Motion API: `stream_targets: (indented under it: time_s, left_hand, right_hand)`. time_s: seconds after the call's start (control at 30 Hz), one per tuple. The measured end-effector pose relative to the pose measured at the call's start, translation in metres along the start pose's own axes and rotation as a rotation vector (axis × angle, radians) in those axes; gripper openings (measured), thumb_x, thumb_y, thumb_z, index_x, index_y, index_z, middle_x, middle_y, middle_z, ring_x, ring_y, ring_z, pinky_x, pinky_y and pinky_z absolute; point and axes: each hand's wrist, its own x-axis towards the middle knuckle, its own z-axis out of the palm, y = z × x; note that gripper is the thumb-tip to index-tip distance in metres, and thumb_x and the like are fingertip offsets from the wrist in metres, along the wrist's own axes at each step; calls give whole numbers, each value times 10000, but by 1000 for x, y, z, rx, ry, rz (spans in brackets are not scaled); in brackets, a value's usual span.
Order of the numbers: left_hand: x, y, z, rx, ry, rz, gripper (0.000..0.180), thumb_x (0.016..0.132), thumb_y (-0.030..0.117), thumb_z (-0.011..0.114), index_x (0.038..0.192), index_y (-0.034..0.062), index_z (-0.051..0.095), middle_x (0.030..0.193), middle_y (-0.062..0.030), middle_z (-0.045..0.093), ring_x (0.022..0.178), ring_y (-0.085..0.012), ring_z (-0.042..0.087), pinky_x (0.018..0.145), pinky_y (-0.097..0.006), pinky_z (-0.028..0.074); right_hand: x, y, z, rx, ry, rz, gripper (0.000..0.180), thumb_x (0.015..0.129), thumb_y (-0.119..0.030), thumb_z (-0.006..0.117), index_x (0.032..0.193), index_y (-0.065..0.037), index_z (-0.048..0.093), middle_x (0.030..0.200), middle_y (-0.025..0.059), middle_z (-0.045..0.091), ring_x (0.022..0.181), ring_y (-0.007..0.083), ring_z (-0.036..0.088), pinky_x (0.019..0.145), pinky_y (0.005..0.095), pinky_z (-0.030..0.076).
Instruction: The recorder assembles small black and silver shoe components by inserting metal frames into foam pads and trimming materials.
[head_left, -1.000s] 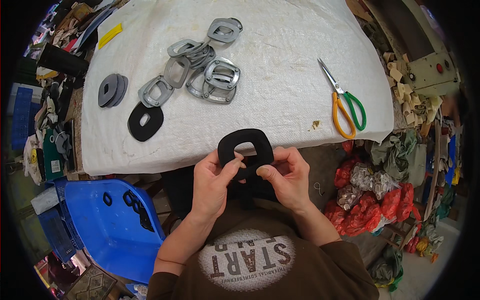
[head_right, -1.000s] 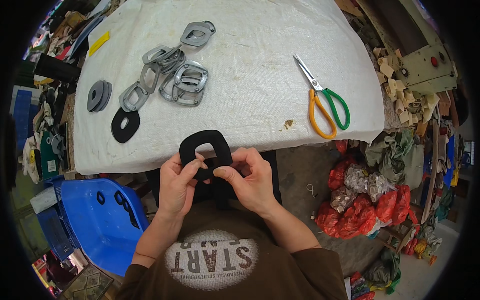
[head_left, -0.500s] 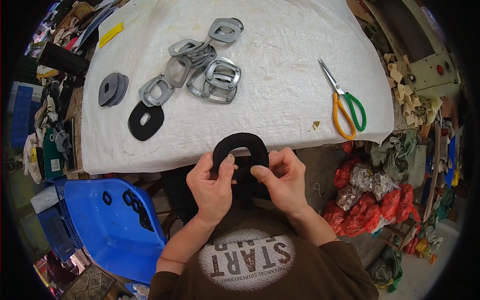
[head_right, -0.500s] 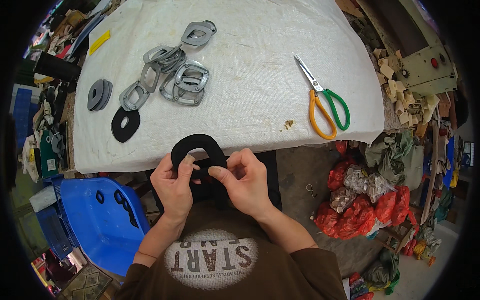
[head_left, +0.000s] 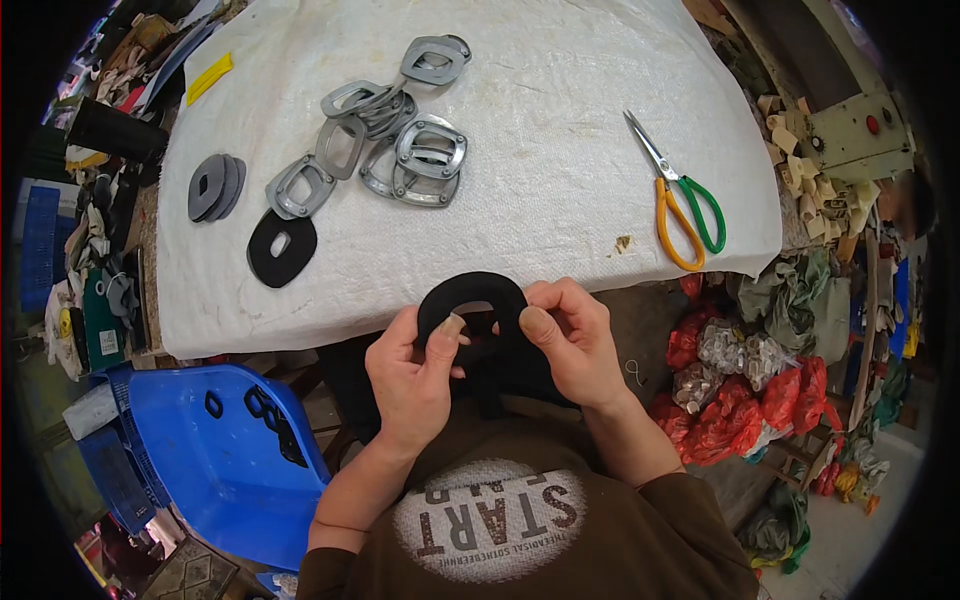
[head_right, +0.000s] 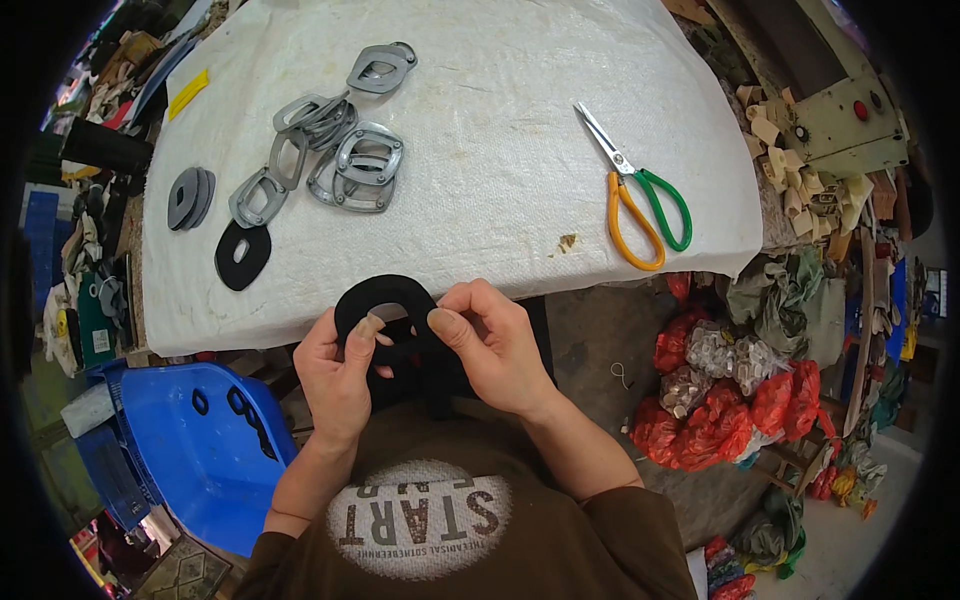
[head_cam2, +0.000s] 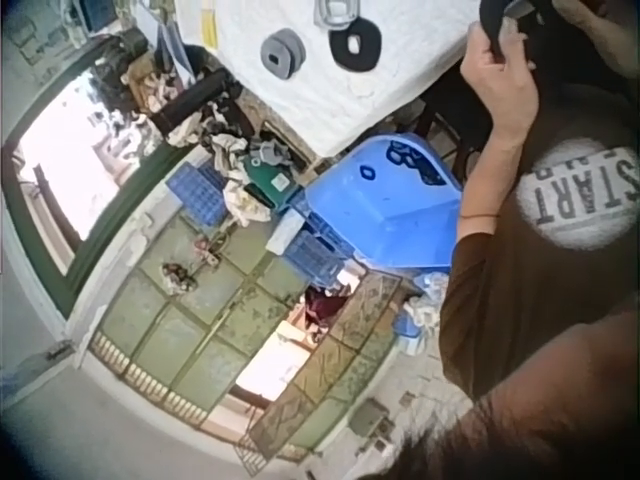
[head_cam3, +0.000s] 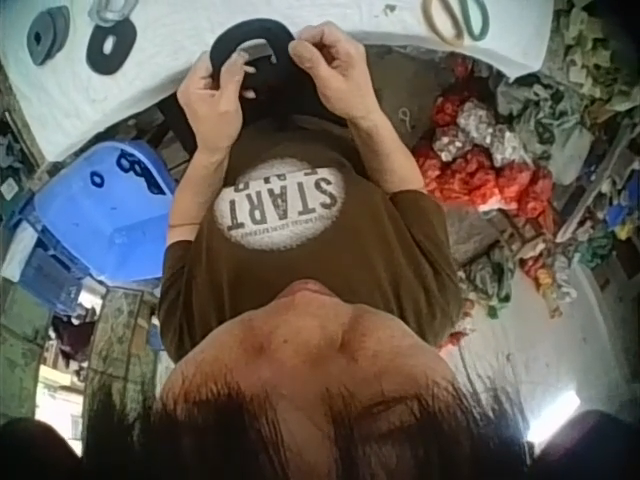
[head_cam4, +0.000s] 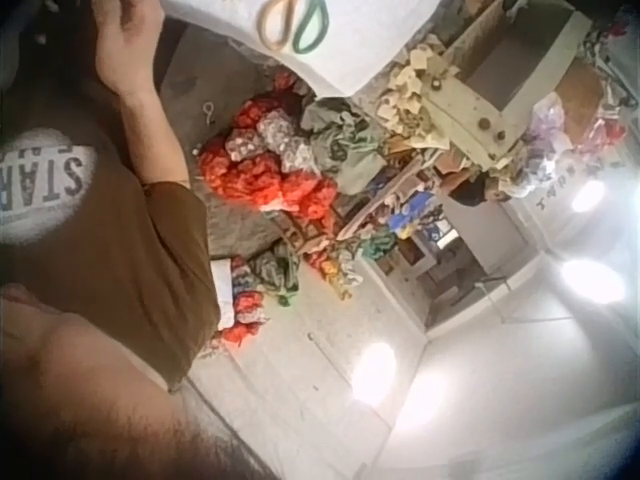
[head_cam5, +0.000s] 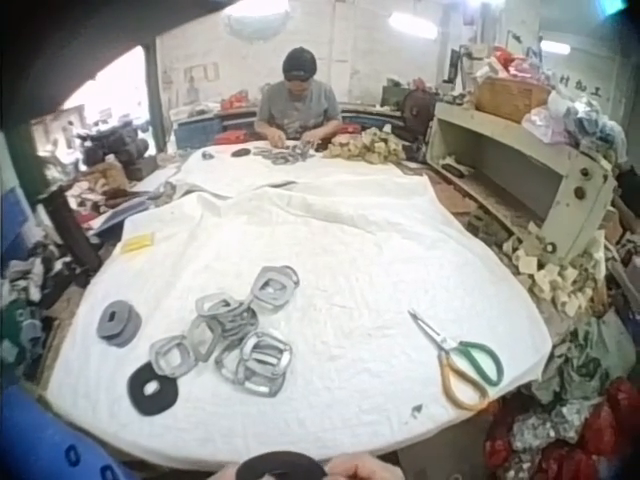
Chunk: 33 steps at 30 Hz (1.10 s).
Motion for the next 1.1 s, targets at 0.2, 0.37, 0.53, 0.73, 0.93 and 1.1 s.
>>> stream_targets:
  time_s: [0.2,0.37,0.53,0.73,0.93,1.1]
  left_hand:
    - [-3,-3,3,-170,-18,-14,175,886,162,527,878,-7,571,731,-49,571,614,-79,528,438,-184,422]
    - [-2,-3,1,-230,-66,-56,203,892,185,528,898,-11,584,750,-37,585,646,-64,534,479,-177,440]
    - [-4,-2,3,-243,-96,-89,202,874,193,542,851,-7,560,703,-58,563,594,-107,536,417,-188,396]
    - [-1,-1,1,-229,-185,-25,208,890,196,534,877,-7,576,728,-35,578,619,-57,525,471,-171,428]
    - [-1,1,1,-134,-107,-61,203,884,193,541,867,-5,580,731,-29,580,636,-52,532,470,-166,425]
    - [-2,-3,3,-154,-74,-49,186,877,186,551,872,2,583,728,-14,571,638,-46,518,485,-167,423]
  right_hand:
    - [-4,10,9,229,112,-20,128,872,-128,567,866,-21,496,756,-26,481,689,36,414,624,186,368]
    - [-1,11,11,533,-50,16,191,857,-185,588,857,-38,466,826,86,556,783,165,526,731,317,447]
    - [-2,13,18,739,-195,-29,163,855,-145,586,874,-25,478,844,71,526,770,129,506,681,280,433]
    - [-1,-5,15,750,-77,81,239,858,-191,583,957,-4,471,907,114,576,806,150,556,733,302,470]
    - [-3,-5,6,358,-34,20,205,879,-183,549,893,-14,435,863,147,593,810,177,565,733,319,458]
    - [-5,-6,12,228,34,-75,181,878,-165,550,881,-24,437,869,159,585,771,173,565,702,300,461]
